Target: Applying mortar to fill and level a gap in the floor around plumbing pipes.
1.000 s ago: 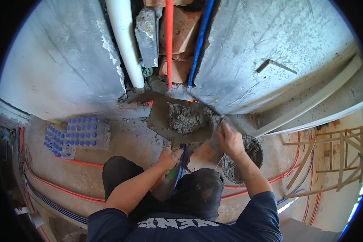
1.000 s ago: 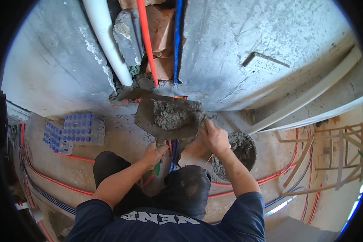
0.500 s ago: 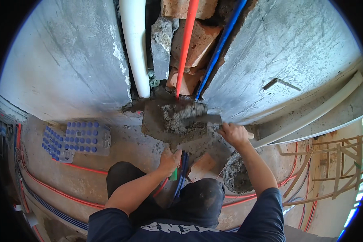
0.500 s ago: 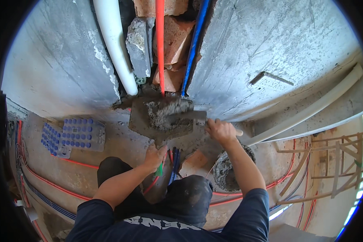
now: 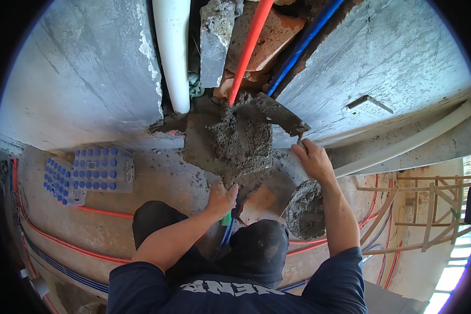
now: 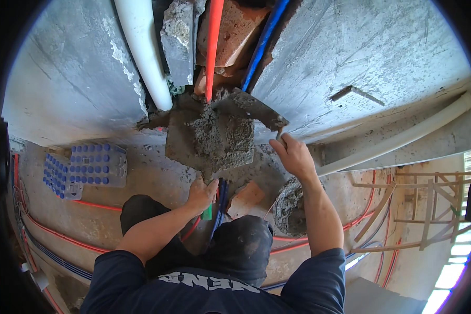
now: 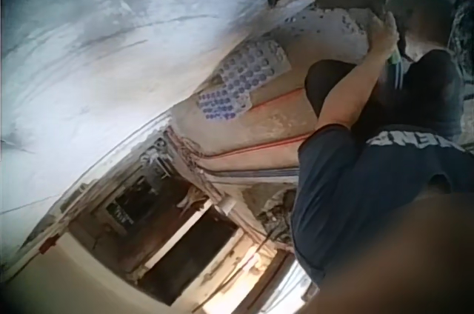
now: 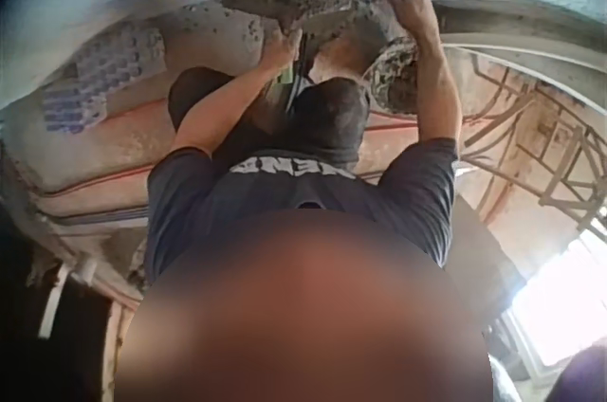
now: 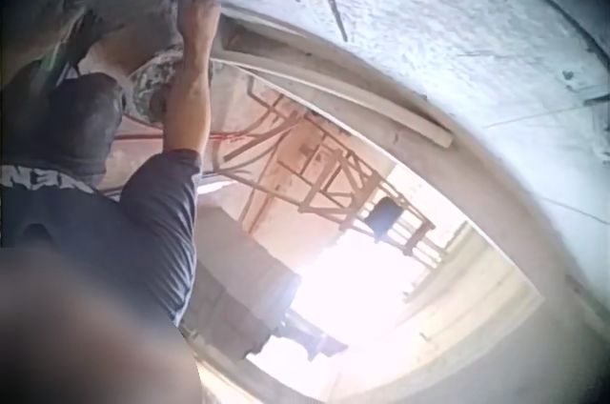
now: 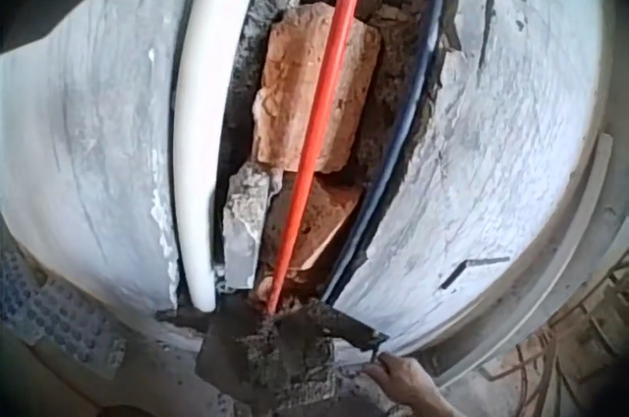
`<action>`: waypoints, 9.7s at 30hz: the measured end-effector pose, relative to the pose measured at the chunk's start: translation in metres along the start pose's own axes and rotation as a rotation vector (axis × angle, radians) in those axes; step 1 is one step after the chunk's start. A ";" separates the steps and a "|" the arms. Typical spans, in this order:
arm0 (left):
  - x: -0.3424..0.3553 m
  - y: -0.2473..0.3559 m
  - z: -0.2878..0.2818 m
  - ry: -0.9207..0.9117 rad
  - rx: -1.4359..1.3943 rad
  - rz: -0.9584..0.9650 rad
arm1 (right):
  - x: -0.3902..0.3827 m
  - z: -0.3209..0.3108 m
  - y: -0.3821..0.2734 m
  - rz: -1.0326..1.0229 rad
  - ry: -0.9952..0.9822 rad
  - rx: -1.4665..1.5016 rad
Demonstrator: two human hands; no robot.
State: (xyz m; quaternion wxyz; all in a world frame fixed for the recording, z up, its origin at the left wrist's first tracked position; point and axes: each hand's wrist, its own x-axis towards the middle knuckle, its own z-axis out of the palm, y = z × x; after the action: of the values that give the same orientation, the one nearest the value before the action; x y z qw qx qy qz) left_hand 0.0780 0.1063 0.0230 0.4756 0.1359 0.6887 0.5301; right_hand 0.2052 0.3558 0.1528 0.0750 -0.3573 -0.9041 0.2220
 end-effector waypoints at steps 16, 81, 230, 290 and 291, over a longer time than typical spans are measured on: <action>0.010 -0.009 0.034 0.195 0.201 0.511 | -0.012 0.024 -0.001 -0.342 0.096 -0.405; 0.027 -0.046 0.065 0.079 -0.027 0.219 | -0.005 0.022 -0.054 -0.001 0.099 0.034; -0.020 -0.021 0.052 -0.027 -0.100 0.010 | -0.133 -0.004 0.082 -0.034 0.092 -0.549; 0.006 0.002 0.052 -0.070 -0.131 -0.023 | -0.086 0.008 -0.040 0.041 -0.047 0.170; 0.004 0.002 0.053 -0.053 -0.144 -0.025 | -0.082 0.009 -0.043 0.047 -0.012 0.176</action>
State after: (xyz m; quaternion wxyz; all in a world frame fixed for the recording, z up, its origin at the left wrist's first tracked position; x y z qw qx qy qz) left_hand 0.1179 0.1420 0.0230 0.5089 0.1068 0.6374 0.5686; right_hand 0.2364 0.2688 0.1667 0.0955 -0.3689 -0.8729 0.3046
